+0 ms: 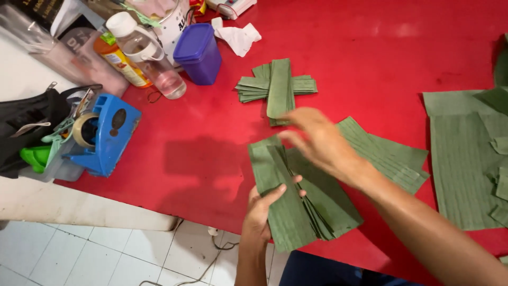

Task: The person cuts long strips of banana leaves into smaller rectangular pieces using scissors. They then fold the cut pieces and stack them neatly on the table.

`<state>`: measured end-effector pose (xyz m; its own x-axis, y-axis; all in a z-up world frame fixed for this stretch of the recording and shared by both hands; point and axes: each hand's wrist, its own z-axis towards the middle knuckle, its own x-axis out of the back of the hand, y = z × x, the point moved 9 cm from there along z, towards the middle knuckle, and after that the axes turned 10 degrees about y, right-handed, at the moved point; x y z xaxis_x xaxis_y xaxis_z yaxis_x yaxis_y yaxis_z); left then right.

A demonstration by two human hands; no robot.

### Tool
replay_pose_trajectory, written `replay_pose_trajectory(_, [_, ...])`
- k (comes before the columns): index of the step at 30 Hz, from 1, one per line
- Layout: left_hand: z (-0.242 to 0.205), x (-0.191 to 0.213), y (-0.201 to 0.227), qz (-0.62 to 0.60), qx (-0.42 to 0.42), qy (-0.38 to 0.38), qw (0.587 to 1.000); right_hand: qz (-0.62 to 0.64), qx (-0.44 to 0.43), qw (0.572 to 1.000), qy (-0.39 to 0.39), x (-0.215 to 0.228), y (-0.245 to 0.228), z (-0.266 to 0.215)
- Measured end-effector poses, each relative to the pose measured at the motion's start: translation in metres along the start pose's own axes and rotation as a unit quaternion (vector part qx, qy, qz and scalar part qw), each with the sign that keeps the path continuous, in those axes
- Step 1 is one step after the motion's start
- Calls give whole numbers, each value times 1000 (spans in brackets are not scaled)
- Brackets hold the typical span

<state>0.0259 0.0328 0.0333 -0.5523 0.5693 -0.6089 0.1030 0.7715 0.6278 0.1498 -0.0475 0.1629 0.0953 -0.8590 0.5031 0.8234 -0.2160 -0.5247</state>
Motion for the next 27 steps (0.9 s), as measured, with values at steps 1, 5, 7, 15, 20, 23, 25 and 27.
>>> replay_pose_trajectory(1, [4, 9, 1, -2, -2, 1, 1000, 1, 3, 1000, -2, 6, 2, -11])
replay_pose_trajectory(5, [14, 31, 4, -79, 18, 11, 997, -252, -333, 861, -291, -12, 97, -107])
replay_pose_trajectory(7, [18, 27, 4, -87, 27, 3, 996, -247, -361, 840, -321, -17, 117, -135])
replay_pose_trajectory(15, [17, 14, -3, -91, 27, -11, 995, -132, -335, 911, -199, 10, 99, -120])
replay_pose_trajectory(20, [13, 12, -6, -72, 58, 10, 996, -29, -306, 942, -134, 31, 113, -110])
replay_pose_trajectory(23, [17, 15, -14, -69, 59, 23, 996, -58, -202, 960, -186, 50, 56, -77])
replay_pose_trajectory(25, [18, 13, -18, -63, 50, 36, 996, -124, -68, 968, -206, 51, 13, -60])
replay_pose_trajectory(27, [10, -11, -33, -99, 133, -16, 986, -279, 174, 927, -179, 38, -32, -54])
